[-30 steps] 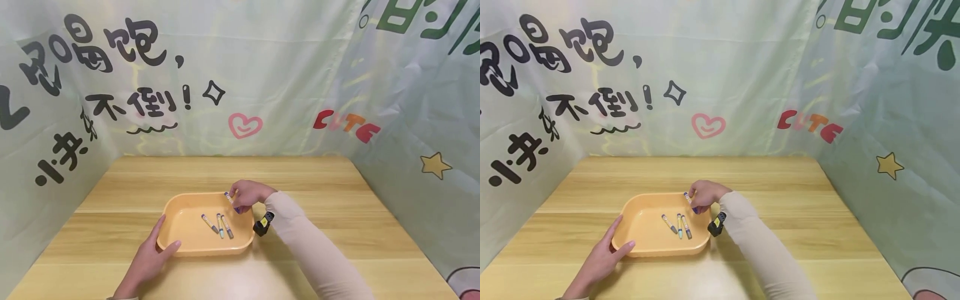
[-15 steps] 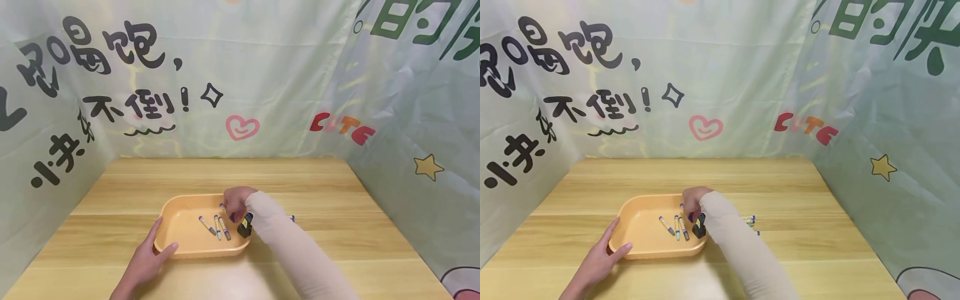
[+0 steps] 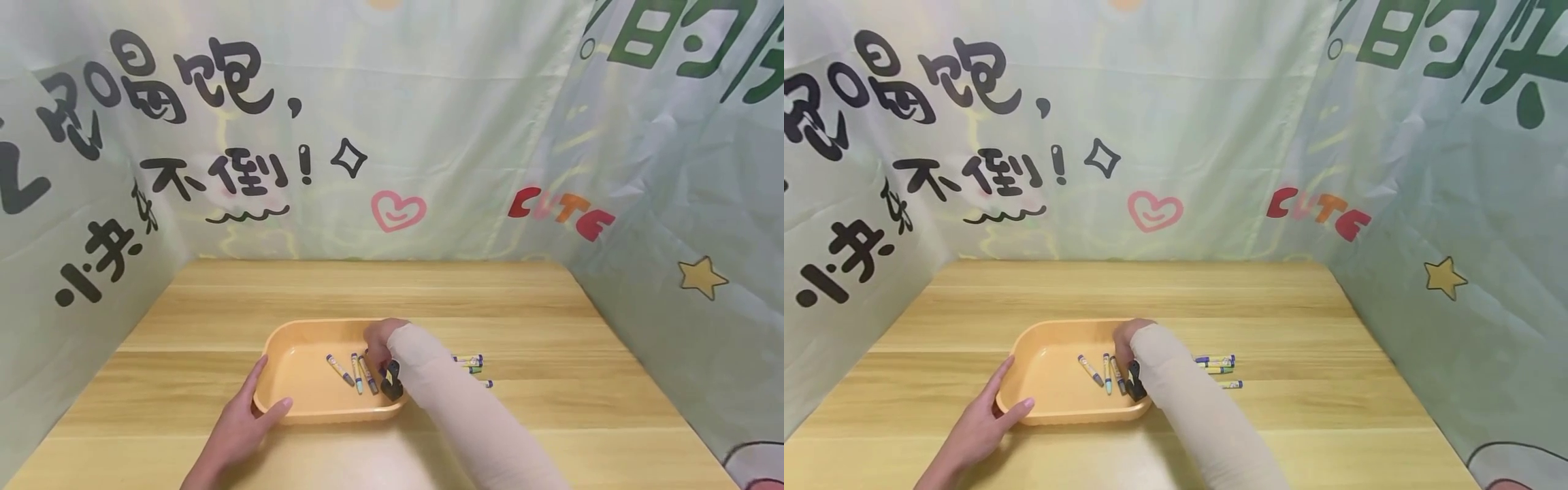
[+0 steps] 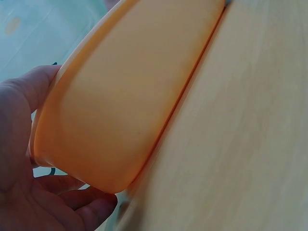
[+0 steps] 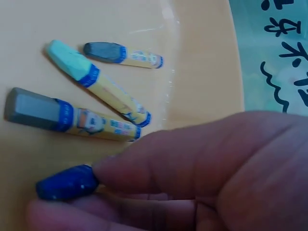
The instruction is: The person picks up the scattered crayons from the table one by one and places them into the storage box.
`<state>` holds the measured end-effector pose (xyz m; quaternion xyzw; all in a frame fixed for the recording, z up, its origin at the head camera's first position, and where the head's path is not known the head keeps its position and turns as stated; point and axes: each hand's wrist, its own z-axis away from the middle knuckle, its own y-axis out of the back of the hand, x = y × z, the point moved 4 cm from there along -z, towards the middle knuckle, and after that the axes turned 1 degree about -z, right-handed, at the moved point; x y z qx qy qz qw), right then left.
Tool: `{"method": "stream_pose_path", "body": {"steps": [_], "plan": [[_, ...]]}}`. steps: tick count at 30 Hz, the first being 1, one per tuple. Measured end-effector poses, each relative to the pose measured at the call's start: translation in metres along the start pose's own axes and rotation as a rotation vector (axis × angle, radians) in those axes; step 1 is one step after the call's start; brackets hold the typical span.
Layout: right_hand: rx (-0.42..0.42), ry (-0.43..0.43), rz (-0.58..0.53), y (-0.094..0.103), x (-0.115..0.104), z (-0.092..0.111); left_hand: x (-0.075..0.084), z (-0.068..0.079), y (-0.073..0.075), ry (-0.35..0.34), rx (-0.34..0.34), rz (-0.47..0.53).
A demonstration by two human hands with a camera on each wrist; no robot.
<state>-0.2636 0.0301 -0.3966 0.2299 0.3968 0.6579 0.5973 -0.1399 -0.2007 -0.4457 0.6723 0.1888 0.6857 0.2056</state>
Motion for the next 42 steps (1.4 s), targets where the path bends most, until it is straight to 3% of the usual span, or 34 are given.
{"method": "stream_pose_path", "body": {"steps": [8, 17, 22, 29, 36, 42], "plan": [[0.006, 0.009, 0.163, -0.004, -0.002, -0.007, 0.001, 0.0, -0.001, -0.002, -0.002, -0.001], [0.034, 0.025, 0.189, 0.002, -0.005, -0.002, 0.002, 0.0, 0.001, -0.028, 0.006, -0.011], [0.009, 0.073, 0.109, 0.008, 0.002, 0.002, 0.001, 0.0, 0.0, -0.022, 0.004, -0.004], [0.029, 0.143, -0.257, 0.024, 0.019, 0.017, 0.001, 0.0, -0.001, -0.023, 0.01, -0.003], [0.22, 0.306, -0.353, 0.039, 0.048, 0.03, 0.001, 0.0, -0.004, -0.016, 0.006, 0.009], [0.323, 0.371, -0.505, 0.031, 0.071, 0.036, 0.002, 0.0, -0.002, -0.013, 0.009, -0.006]]}}
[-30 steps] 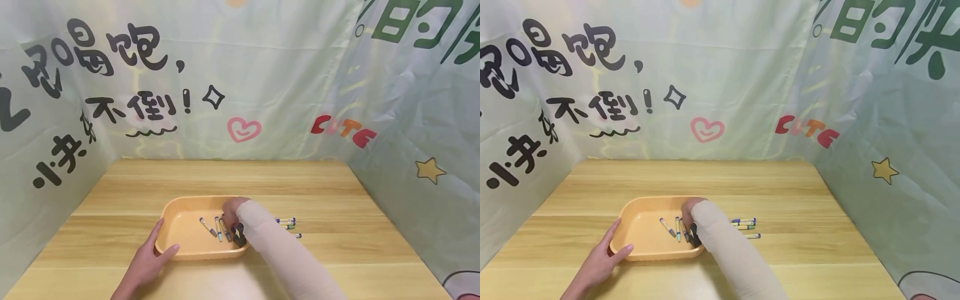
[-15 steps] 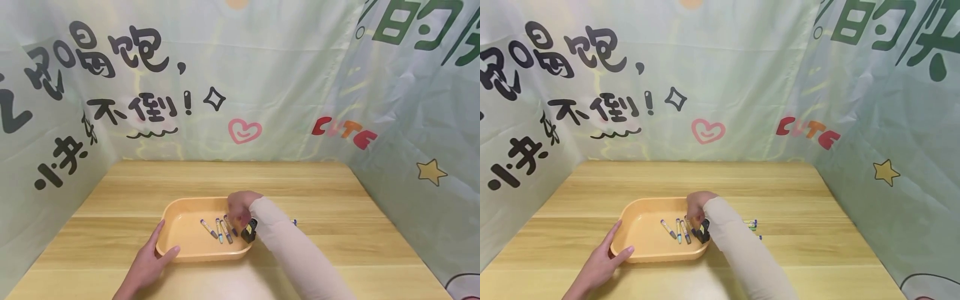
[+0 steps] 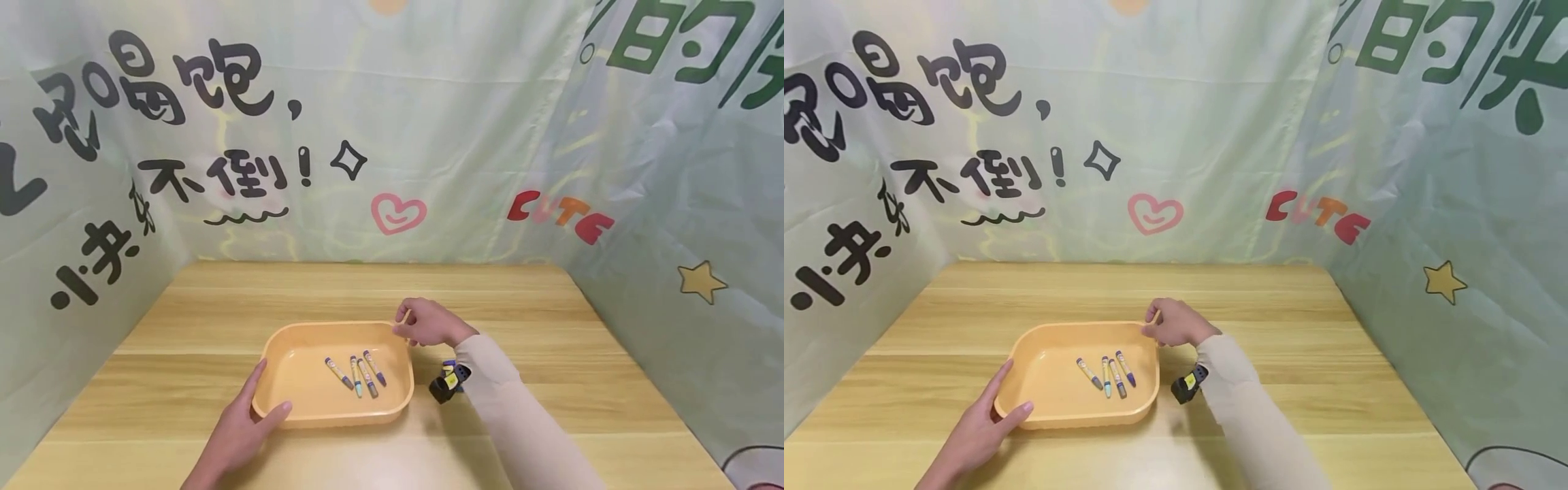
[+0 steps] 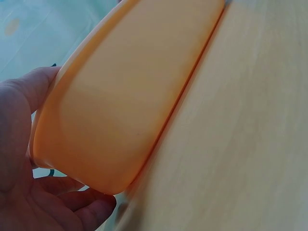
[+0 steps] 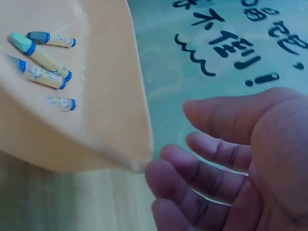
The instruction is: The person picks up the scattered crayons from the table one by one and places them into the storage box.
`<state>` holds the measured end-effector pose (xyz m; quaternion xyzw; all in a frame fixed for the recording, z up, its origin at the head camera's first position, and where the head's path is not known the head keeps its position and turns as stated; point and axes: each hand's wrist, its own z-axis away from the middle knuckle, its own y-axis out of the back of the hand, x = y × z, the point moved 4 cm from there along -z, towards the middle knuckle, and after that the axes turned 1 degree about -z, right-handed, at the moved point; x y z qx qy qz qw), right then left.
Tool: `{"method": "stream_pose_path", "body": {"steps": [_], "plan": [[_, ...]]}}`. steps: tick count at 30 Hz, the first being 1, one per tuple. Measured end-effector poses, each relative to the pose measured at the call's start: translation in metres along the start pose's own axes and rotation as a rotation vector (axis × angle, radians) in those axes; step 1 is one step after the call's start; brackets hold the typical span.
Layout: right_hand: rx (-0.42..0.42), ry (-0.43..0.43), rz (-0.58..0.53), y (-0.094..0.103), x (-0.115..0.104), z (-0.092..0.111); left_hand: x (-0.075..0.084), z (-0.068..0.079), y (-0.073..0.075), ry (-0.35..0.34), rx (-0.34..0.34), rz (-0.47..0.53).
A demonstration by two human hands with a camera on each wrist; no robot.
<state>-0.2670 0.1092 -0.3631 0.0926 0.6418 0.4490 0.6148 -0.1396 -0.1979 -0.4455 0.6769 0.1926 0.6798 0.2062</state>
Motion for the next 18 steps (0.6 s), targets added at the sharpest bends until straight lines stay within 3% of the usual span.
{"method": "stream_pose_path", "body": {"steps": [5, 10, 18], "plan": [[0.108, -0.015, -0.018, 0.001, 0.023, 0.015, 0.0, 0.001, 0.001, -0.002, 0.0, -0.01], [0.219, -0.104, 0.04, 0.007, 0.045, 0.035, -0.002, 0.002, 0.0, 0.008, -0.011, -0.006], [0.312, -0.213, 0.121, 0.008, 0.067, 0.07, 0.0, 0.001, 0.002, 0.019, -0.012, -0.023]]}}
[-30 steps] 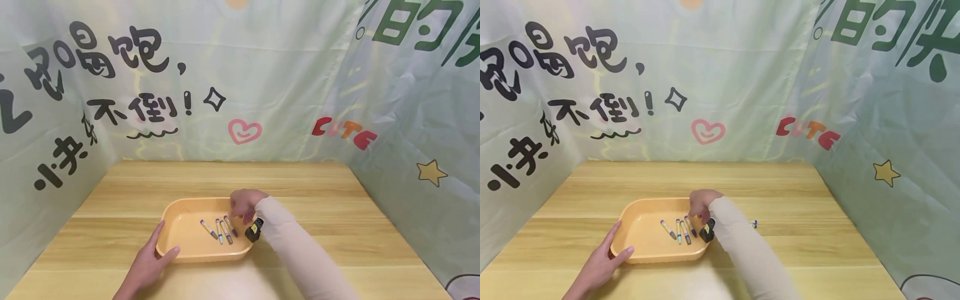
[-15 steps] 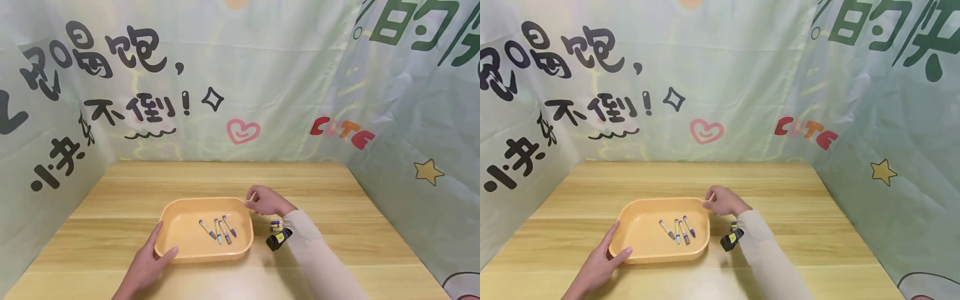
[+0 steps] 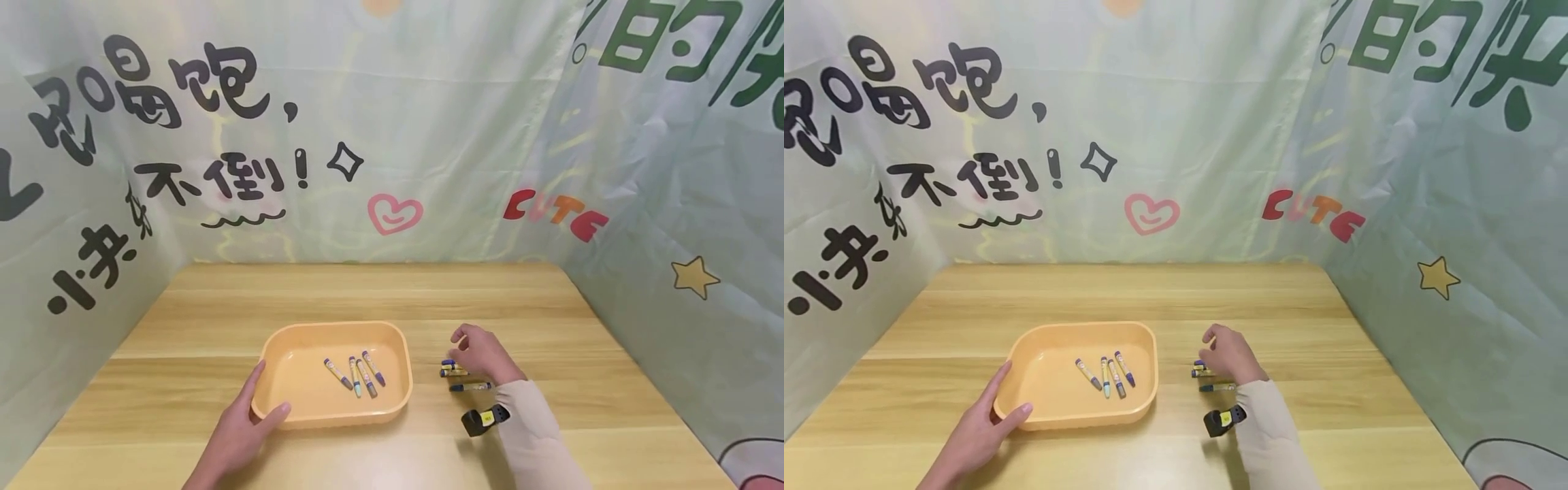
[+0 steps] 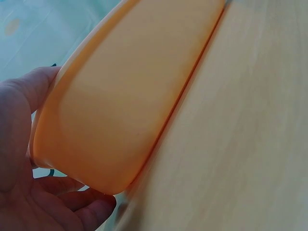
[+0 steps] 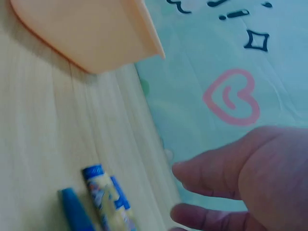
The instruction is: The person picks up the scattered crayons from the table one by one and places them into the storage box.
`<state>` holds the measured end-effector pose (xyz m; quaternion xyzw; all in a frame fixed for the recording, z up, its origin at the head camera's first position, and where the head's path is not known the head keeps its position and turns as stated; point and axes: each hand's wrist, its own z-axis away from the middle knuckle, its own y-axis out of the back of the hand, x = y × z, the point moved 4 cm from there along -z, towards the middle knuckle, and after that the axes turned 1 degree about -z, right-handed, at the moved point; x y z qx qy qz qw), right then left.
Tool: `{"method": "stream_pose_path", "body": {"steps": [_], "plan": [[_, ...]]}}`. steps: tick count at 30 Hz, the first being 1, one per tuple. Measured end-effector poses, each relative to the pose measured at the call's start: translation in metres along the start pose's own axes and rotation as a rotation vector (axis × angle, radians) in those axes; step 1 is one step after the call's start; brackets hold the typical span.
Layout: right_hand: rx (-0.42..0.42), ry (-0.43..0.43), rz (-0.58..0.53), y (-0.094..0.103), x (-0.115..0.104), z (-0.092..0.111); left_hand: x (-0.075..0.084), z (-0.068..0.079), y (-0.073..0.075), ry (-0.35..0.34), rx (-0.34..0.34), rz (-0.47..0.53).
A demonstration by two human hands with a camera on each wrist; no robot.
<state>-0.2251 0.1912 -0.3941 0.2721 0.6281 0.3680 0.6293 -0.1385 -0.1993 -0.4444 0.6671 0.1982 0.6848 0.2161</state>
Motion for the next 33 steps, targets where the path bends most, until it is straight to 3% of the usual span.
{"method": "stream_pose_path", "body": {"steps": [10, 16, 25, 33], "plan": [[0.122, -0.094, -0.017, 0.002, 0.023, 0.033, -0.003, 0.0, -0.005, 0.048, -0.002, 0.056], [0.108, -0.133, -0.06, -0.001, 0.038, 0.046, -0.002, 0.0, -0.004, 0.044, -0.003, 0.059], [0.063, -0.173, -0.137, -0.004, 0.053, 0.049, -0.001, -0.001, -0.003, 0.006, 0.017, 0.047], [0.075, -0.134, -0.13, -0.011, 0.057, 0.049, -0.002, 0.0, -0.003, -0.012, 0.025, 0.038]]}}
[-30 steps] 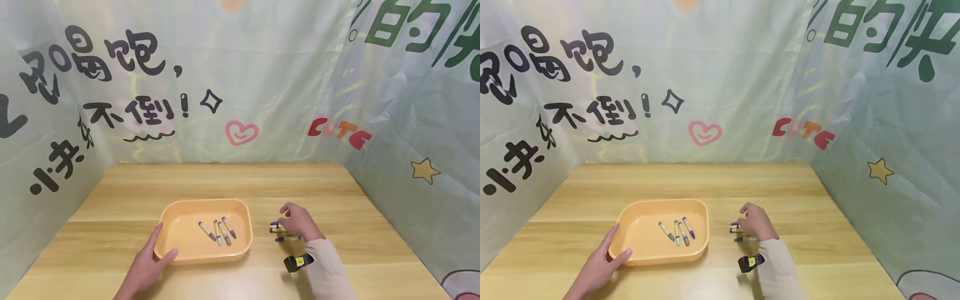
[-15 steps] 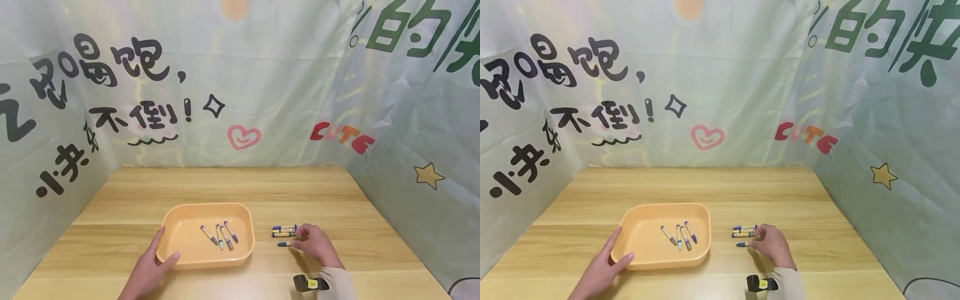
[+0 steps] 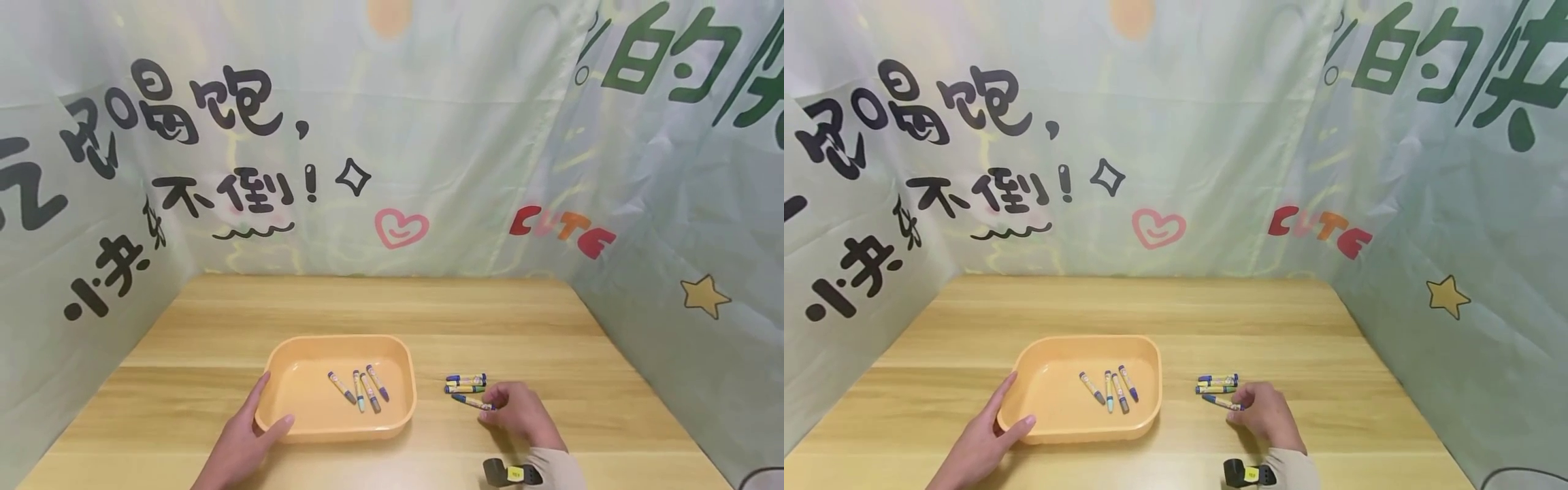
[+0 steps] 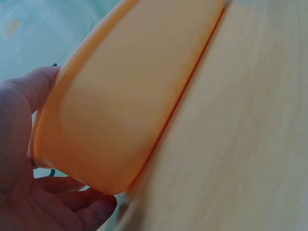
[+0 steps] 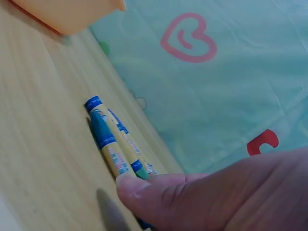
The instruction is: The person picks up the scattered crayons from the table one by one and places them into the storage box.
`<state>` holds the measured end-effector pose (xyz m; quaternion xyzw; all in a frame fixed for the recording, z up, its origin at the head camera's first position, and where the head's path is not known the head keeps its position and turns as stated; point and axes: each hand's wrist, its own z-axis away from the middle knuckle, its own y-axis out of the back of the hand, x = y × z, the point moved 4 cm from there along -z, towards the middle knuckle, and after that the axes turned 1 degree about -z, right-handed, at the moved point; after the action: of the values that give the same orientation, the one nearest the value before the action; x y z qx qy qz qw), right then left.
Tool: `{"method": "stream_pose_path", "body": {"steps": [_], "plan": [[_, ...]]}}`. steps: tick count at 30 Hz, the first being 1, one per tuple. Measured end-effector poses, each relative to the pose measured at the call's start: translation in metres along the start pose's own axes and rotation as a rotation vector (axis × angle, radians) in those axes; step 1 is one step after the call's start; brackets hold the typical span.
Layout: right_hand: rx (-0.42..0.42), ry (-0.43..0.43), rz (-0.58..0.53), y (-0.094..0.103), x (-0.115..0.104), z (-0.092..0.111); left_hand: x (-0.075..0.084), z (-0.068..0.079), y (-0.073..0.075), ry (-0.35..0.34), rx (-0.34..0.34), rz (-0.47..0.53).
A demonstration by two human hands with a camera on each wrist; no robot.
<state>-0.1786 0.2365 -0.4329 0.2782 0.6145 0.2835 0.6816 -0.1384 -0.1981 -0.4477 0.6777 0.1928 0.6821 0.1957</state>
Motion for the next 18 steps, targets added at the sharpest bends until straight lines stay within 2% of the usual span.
{"method": "stream_pose_path", "body": {"steps": [10, 15, 18], "plan": [[0.042, 0.058, 0.03, -0.0091, -0.0051, -0.0024, -0.0023, 0.0001, 0.0017, 0.036, -0.017, -0.008], [0.026, 0.078, 0.016, -0.0093, -0.006, -0.0029, -0.0031, -0.0002, 0.0011, 0.046, -0.011, -0.02], [0.002, 0.06, -0.025, -0.0085, -0.0038, -0.0034, -0.0032, -0.0009, -0.0004, 0.044, -0.012, -0.016]]}}
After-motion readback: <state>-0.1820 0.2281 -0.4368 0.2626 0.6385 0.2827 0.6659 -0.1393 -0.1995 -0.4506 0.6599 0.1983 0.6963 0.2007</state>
